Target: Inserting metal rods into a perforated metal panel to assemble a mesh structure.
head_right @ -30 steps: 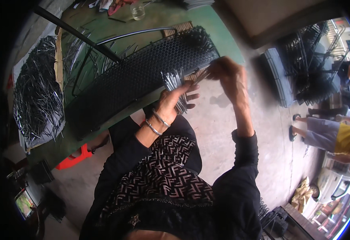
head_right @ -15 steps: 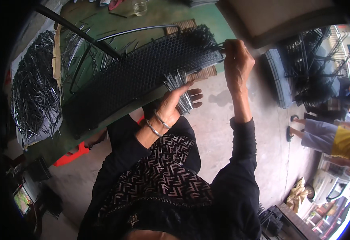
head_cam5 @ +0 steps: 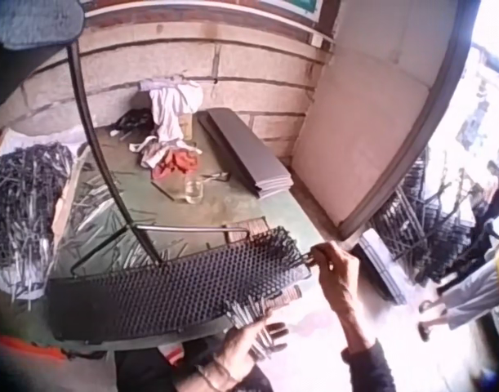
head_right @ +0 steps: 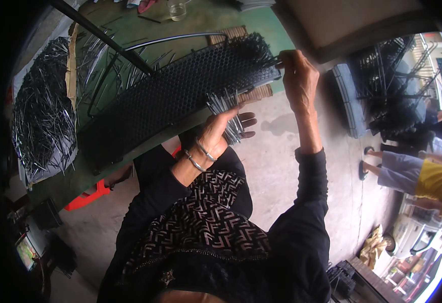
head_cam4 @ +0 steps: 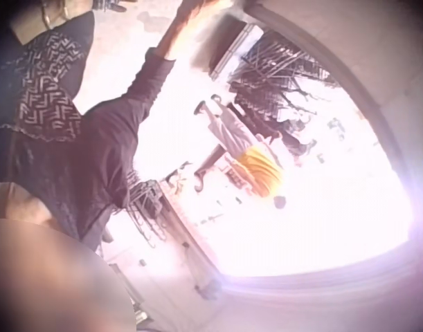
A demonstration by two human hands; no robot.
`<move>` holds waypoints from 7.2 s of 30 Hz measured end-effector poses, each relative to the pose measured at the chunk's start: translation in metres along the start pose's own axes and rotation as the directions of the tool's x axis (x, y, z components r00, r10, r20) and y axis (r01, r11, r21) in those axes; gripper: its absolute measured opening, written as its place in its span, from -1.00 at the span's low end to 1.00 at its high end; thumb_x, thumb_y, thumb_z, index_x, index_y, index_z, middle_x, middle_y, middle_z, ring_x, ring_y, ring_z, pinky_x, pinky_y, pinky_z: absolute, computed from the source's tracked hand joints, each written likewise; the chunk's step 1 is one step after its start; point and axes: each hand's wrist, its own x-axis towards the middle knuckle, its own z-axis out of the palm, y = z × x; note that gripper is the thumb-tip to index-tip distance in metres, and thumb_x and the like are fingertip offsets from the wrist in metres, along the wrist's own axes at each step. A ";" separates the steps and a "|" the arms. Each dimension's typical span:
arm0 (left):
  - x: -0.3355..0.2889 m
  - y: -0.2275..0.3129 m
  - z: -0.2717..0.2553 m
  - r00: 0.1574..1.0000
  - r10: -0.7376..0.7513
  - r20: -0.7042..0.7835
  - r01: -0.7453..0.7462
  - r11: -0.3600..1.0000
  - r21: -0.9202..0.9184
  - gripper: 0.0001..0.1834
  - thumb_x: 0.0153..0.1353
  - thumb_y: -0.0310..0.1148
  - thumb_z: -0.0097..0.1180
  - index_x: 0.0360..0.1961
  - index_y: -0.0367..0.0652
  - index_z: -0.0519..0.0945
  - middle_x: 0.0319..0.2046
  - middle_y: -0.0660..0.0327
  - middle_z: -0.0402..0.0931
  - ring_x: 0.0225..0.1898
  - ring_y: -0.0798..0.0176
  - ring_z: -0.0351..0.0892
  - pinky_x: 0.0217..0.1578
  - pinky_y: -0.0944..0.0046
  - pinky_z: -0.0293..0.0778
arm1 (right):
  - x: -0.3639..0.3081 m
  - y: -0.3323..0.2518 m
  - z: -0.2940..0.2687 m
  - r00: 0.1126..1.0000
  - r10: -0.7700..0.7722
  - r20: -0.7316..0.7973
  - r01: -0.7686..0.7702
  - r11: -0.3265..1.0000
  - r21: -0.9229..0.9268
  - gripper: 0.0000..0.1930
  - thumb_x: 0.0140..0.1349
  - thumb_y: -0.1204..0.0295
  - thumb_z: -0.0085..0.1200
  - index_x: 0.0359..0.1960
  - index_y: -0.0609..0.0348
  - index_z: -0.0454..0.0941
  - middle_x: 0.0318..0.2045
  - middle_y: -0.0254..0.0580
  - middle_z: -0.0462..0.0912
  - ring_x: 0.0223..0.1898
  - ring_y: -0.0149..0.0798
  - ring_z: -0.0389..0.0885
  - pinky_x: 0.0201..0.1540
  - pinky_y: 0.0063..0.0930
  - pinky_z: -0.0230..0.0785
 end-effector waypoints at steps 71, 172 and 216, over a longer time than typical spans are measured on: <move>0.001 0.009 0.008 0.995 0.039 0.090 -0.055 0.982 0.182 -0.68 0.28 -0.19 0.11 -0.07 -0.17 0.53 -0.08 0.04 0.57 -0.07 0.01 0.60 -0.12 0.04 0.55 | -0.036 -0.008 -0.025 0.969 0.237 -0.072 -0.192 0.902 0.386 -0.85 0.30 0.46 0.07 -0.29 0.35 0.56 -0.46 -0.21 0.65 -0.41 -0.42 0.62 -0.25 -0.55 0.47; -0.008 -0.003 -0.004 0.998 0.062 0.013 -0.063 0.987 0.145 -0.74 0.26 -0.25 0.15 -0.11 -0.16 0.53 -0.42 0.24 0.53 -0.52 0.47 0.37 -0.51 0.40 0.38 | -0.012 0.001 -0.011 0.986 0.062 0.154 -0.072 0.996 0.055 -0.87 0.30 0.50 -0.01 -0.25 0.25 0.58 -0.41 -0.23 0.71 -0.32 -0.45 0.67 -0.18 -0.60 0.47; -0.009 -0.001 -0.009 0.999 0.012 -0.051 -0.006 0.992 0.127 -0.72 0.32 -0.17 0.06 -0.04 -0.06 0.50 -0.17 0.06 0.57 -0.37 0.29 0.52 -0.38 0.23 0.51 | -0.025 0.004 -0.004 0.952 0.114 -0.284 -0.106 0.993 0.041 -0.92 0.26 0.51 0.03 -0.24 0.21 0.47 -0.43 -0.20 0.64 -0.45 -0.39 0.66 -0.34 -0.53 0.47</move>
